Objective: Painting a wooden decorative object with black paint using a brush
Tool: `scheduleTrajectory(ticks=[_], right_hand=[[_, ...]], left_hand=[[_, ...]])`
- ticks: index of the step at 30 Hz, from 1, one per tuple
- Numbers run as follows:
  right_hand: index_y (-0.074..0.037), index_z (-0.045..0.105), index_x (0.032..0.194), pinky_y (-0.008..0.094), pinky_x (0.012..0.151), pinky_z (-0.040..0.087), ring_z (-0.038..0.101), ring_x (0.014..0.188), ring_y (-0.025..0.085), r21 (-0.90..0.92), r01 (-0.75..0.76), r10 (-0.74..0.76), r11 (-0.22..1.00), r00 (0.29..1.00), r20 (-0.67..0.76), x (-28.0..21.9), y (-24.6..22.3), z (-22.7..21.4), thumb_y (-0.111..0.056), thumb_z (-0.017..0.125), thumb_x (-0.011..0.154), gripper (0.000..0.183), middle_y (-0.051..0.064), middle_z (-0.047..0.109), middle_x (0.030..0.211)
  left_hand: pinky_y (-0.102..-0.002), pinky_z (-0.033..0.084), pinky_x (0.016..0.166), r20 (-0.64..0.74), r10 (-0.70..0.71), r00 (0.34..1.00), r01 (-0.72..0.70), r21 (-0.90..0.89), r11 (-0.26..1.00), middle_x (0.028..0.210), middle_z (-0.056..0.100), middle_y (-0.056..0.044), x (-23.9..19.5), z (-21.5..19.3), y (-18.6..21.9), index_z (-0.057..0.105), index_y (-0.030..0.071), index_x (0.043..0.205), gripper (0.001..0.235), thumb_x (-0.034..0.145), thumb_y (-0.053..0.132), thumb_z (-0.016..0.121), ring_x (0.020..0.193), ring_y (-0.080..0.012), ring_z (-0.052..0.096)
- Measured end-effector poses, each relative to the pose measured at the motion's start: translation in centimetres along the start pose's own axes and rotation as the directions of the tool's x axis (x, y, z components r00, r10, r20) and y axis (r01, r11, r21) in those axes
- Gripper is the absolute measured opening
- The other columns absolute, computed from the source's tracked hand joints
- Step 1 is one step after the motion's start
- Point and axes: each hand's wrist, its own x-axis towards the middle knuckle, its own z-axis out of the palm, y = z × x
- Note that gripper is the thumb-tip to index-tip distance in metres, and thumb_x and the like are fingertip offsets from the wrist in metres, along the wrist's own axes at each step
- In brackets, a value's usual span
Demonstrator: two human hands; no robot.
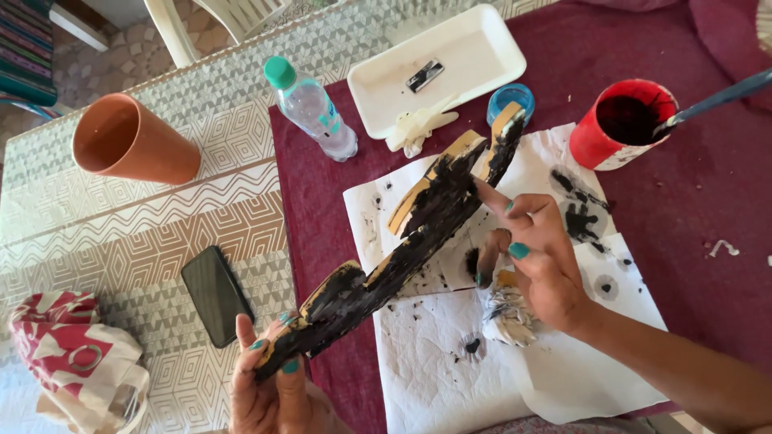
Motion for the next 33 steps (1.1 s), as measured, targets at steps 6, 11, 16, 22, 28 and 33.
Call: scheduleTrajectory(ticks=[6, 11, 16, 22, 28, 33], right_hand=[[-0.011, 0.05, 0.124, 0.03, 0.062, 0.06, 0.072, 0.074, 0.022, 0.034, 0.301, -0.302, 0.953, 0.934, 0.188, 0.1, -1.2, -1.8, 0.0, 0.045, 0.098, 0.03, 0.011, 0.067, 0.087], [0.0, 0.025, 0.113, 0.051, 0.1, 0.038, 0.056, 0.108, 0.043, -0.845, 0.489, -0.631, 0.219, 0.731, 0.26, 4.2, -0.7, -5.6, -0.018, 0.05, 0.102, 0.032, 0.05, 0.045, 0.14], [-0.002, 0.03, 0.11, 0.07, 0.123, 0.027, 0.028, 0.147, 0.055, -0.872, 0.489, -0.597, -0.003, 0.698, 0.394, 5.5, -0.2, -6.0, -0.033, 0.047, 0.105, 0.035, 0.035, 0.044, 0.15], [-0.001, 0.04, 0.092, 0.08, 0.121, 0.002, 0.005, 0.15, 0.059, -0.915, 0.388, -0.513, -0.107, 0.767, 0.385, 4.4, 2.4, -7.3, -0.052, 0.045, 0.103, 0.052, 0.038, 0.039, 0.155], [-0.003, 0.049, 0.101, 0.081, 0.12, -0.002, -0.002, 0.156, 0.049, -0.924, 0.329, -0.418, -0.193, 0.824, 0.381, 5.1, 2.9, -8.0, -0.066, 0.036, 0.105, 0.065, 0.025, 0.026, 0.167], [-0.001, 0.054, 0.099, 0.089, 0.109, 0.005, 0.001, 0.15, 0.054, -0.891, 0.341, -0.339, -0.301, 0.835, 0.434, 4.5, 1.8, -7.5, -0.042, 0.058, 0.103, 0.041, 0.028, 0.047, 0.154]], left_hand=[[-0.046, 0.058, 0.117, -0.075, -0.075, 0.994, 0.067, -0.101, 0.993, 0.114, 0.069, -0.028, -0.4, -0.6, -1.1, 0.061, 0.007, 0.11, 0.024, 0.088, -0.002, 0.067, 0.154, -0.0415, 0.054], [-0.051, 0.035, 0.141, 0.094, 0.006, 0.996, 0.003, -0.102, 0.995, 0.118, 0.07, -0.018, -0.4, -1.2, -0.7, 0.06, 0.01, 0.122, 0.028, 0.096, 0.001, 0.066, 0.149, -0.0378, 0.054], [-0.057, 0.027, 0.145, 0.204, 0.191, 0.96, -0.193, -0.012, 0.981, 0.107, 0.071, -0.01, 0.8, -1.8, -2.3, 0.057, 0.012, 0.117, 0.018, 0.1, 0.011, 0.063, 0.109, -0.0241, 0.072], [-0.055, 0.025, 0.146, 0.2, 0.181, 0.963, -0.177, -0.042, 0.983, 0.106, 0.072, -0.011, 0.8, -1.9, -2.7, 0.058, 0.013, 0.117, 0.02, 0.098, 0.01, 0.064, 0.111, -0.0258, 0.071], [-0.058, 0.025, 0.146, 0.197, 0.191, 0.962, -0.189, -0.031, 0.982, 0.105, 0.071, -0.014, 0.6, -2.3, -3.6, 0.058, 0.013, 0.116, 0.021, 0.096, 0.011, 0.066, 0.113, -0.0275, 0.072], [-0.056, 0.023, 0.146, 0.224, 0.179, 0.958, -0.176, -0.036, 0.984, 0.106, 0.072, -0.012, 0.8, -2.2, -2.7, 0.058, 0.012, 0.117, 0.021, 0.097, 0.012, 0.065, 0.113, -0.0258, 0.072]])
